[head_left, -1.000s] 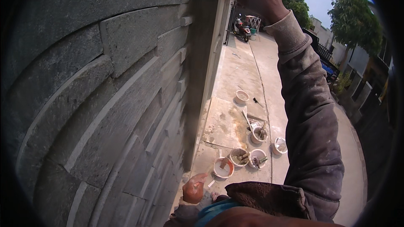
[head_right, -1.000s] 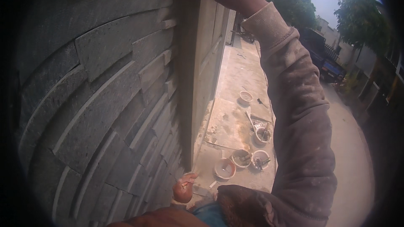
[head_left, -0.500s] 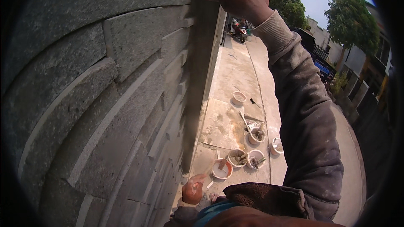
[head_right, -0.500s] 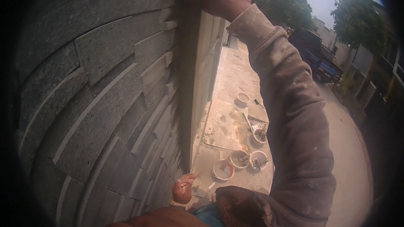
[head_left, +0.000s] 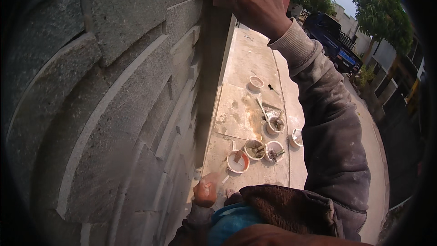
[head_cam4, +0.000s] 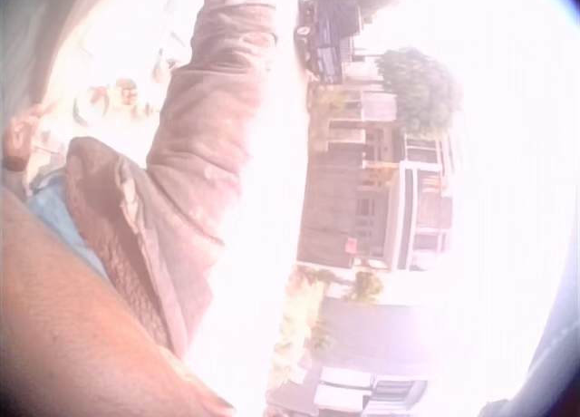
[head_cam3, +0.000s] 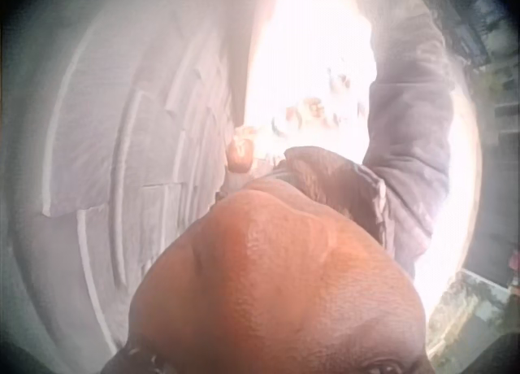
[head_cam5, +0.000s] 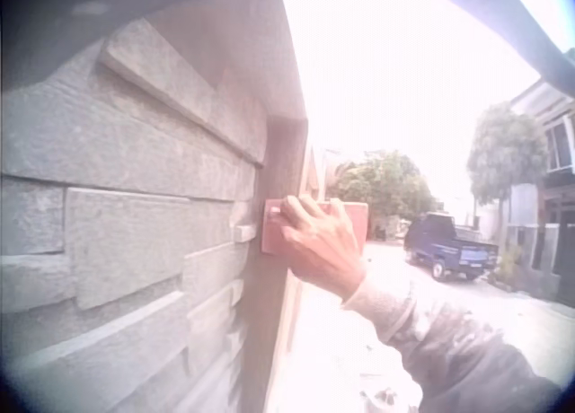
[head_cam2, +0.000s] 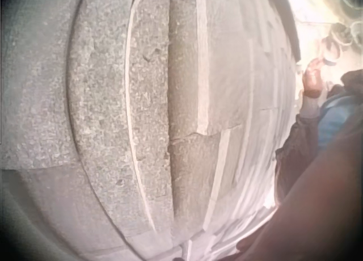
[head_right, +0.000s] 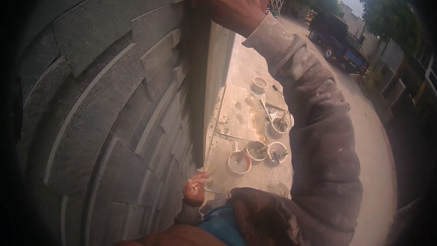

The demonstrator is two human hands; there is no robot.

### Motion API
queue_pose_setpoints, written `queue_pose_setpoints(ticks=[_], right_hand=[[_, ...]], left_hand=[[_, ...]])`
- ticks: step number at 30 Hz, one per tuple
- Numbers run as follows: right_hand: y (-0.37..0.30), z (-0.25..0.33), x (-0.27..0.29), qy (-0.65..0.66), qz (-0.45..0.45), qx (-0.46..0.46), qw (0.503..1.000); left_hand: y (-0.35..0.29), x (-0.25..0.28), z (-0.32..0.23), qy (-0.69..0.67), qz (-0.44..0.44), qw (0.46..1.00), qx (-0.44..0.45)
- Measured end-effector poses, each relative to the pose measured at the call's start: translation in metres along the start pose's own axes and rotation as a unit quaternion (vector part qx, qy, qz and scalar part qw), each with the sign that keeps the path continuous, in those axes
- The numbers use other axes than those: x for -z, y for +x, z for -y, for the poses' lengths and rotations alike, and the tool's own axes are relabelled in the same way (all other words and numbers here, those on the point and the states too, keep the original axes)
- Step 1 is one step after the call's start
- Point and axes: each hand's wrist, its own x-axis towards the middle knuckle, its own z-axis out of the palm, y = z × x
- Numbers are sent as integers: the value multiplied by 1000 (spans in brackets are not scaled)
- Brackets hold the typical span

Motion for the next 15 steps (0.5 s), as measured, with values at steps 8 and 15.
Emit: queue_pose_setpoints(ticks=[8,15], right_hand=[[-118,146,23,129,175,19,976],[57,-42,39,57,129,-220,965]], left_hand=[[-9,10,-5,-3,0,1000,-22],[-7,-6,-4,-14,4,1000,9]])
